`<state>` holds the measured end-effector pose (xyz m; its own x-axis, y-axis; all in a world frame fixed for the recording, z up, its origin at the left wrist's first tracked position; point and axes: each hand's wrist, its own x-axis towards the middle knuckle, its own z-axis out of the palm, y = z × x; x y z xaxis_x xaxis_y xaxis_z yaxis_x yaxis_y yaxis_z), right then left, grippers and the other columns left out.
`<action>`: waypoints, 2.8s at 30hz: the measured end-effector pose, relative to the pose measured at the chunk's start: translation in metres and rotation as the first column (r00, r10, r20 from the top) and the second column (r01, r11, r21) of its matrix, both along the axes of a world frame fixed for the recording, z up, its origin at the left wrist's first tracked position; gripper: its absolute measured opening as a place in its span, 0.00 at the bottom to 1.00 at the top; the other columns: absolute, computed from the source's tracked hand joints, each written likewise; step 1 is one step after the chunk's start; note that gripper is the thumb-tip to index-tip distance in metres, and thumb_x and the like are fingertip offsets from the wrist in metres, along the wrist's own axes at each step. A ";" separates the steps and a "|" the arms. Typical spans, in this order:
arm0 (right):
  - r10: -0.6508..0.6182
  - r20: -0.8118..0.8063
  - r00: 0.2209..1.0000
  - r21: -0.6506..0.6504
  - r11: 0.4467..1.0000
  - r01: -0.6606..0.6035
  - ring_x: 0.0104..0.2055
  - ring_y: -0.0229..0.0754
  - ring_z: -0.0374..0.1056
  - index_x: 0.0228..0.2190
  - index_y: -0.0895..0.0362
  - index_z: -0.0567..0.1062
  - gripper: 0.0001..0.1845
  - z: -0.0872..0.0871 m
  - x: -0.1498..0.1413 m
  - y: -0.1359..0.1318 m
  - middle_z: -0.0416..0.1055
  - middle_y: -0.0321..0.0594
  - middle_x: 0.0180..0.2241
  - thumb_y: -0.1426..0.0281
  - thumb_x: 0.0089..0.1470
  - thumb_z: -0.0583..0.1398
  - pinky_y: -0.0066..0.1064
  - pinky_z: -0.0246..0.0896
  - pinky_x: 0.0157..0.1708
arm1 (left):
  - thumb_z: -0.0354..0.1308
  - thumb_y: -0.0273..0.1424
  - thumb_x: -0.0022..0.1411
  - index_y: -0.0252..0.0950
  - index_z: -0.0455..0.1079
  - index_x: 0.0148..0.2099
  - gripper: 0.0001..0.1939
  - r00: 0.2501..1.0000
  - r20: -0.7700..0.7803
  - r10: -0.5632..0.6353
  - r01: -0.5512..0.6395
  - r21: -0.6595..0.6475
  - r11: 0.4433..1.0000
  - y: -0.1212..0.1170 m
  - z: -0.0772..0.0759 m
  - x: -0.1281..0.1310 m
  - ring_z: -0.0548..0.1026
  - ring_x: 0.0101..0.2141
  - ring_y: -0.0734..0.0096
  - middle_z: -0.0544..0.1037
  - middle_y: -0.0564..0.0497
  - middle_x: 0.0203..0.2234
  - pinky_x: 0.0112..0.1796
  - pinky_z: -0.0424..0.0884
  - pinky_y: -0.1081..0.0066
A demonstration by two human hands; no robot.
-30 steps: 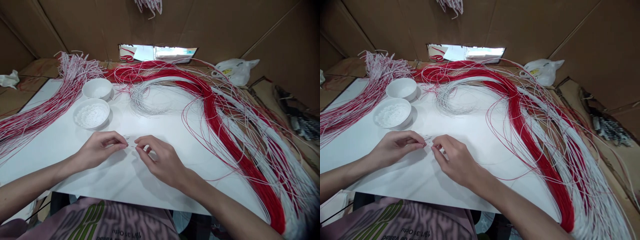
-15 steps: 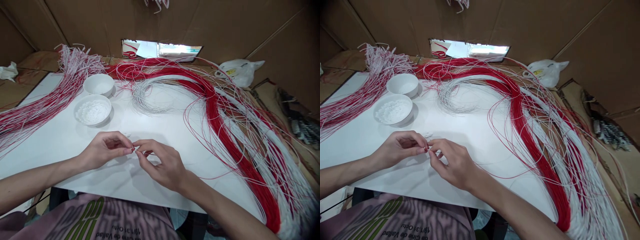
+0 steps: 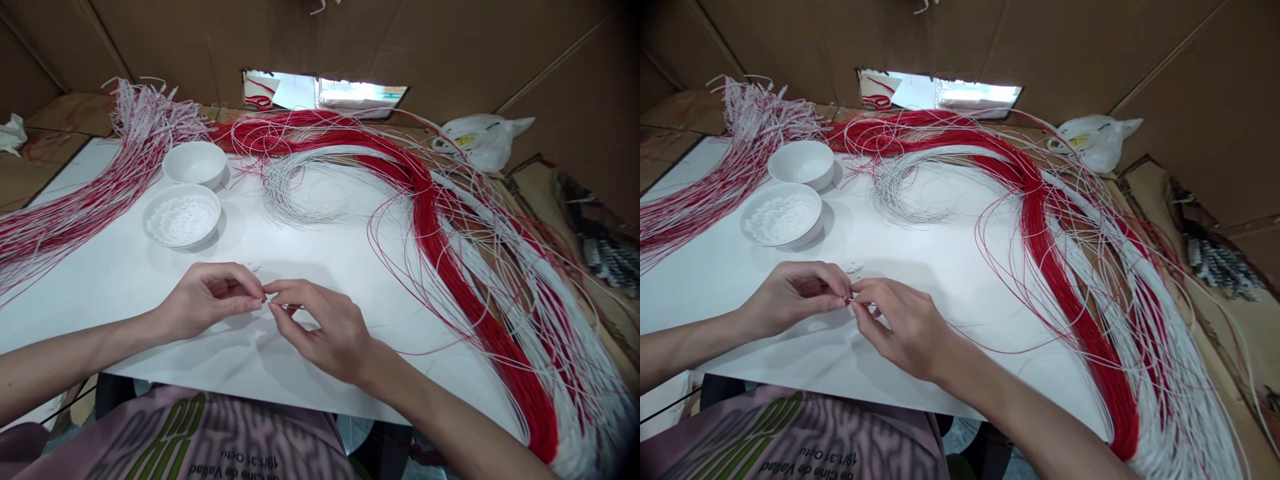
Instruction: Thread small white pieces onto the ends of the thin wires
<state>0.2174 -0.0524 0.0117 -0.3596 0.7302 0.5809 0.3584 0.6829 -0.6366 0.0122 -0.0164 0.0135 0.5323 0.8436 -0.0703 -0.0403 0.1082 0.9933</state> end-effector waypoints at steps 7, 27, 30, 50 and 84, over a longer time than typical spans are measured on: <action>0.023 0.013 1.000 0.006 1.000 -0.023 0.40 0.37 0.74 0.38 0.58 0.71 0.06 0.000 0.001 0.001 0.76 0.43 0.40 0.79 0.59 0.57 0.27 0.73 0.41 | 0.66 0.22 0.55 0.36 0.77 0.34 0.04 1.000 -0.023 0.017 -0.016 0.043 0.999 -0.002 0.002 0.002 0.77 0.33 0.78 0.80 0.52 0.30 0.36 0.74 0.81; 0.044 0.101 0.994 0.037 0.998 -0.048 0.45 0.41 0.73 0.40 0.59 0.72 0.07 -0.004 0.004 0.003 0.75 0.46 0.41 0.79 0.60 0.57 0.32 0.73 0.45 | 0.63 0.22 0.58 0.35 0.75 0.38 0.05 0.995 -0.093 0.029 0.006 0.355 0.935 -0.003 -0.003 0.000 0.77 0.35 0.72 0.79 0.50 0.32 0.37 0.75 0.72; 0.046 0.119 0.992 0.041 0.998 -0.051 0.45 0.41 0.73 0.40 0.59 0.71 0.07 -0.004 0.004 0.004 0.75 0.46 0.41 0.79 0.61 0.56 0.33 0.72 0.44 | 0.63 0.25 0.59 0.34 0.75 0.37 0.03 0.992 -0.117 0.050 -0.004 0.362 0.932 -0.003 -0.003 0.000 0.77 0.34 0.70 0.79 0.49 0.32 0.37 0.76 0.71; 0.075 0.120 0.990 0.053 0.995 -0.082 0.45 0.40 0.72 0.41 0.58 0.68 0.08 -0.005 0.004 0.003 0.74 0.46 0.41 0.79 0.61 0.54 0.31 0.73 0.42 | 0.63 0.22 0.59 0.35 0.75 0.38 0.05 0.993 -0.116 0.033 0.029 0.496 0.868 -0.003 -0.002 0.000 0.78 0.34 0.69 0.80 0.48 0.32 0.35 0.75 0.71; -0.033 0.244 0.969 0.098 0.995 0.009 0.33 0.37 0.68 0.38 0.59 0.75 0.06 -0.006 0.006 0.005 0.72 0.40 0.32 0.75 0.61 0.57 0.28 0.66 0.33 | 0.57 0.18 0.59 0.39 0.72 0.47 0.15 0.947 -0.283 0.153 0.135 0.781 0.610 -0.009 -0.008 0.000 0.78 0.36 0.67 0.81 0.48 0.35 0.38 0.75 0.70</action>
<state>0.2237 -0.0469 0.0058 -0.4848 0.6850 0.5438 0.5105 0.7265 -0.4600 0.0124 -0.0256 0.0058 0.5973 0.6508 0.4688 0.2671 -0.7125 0.6488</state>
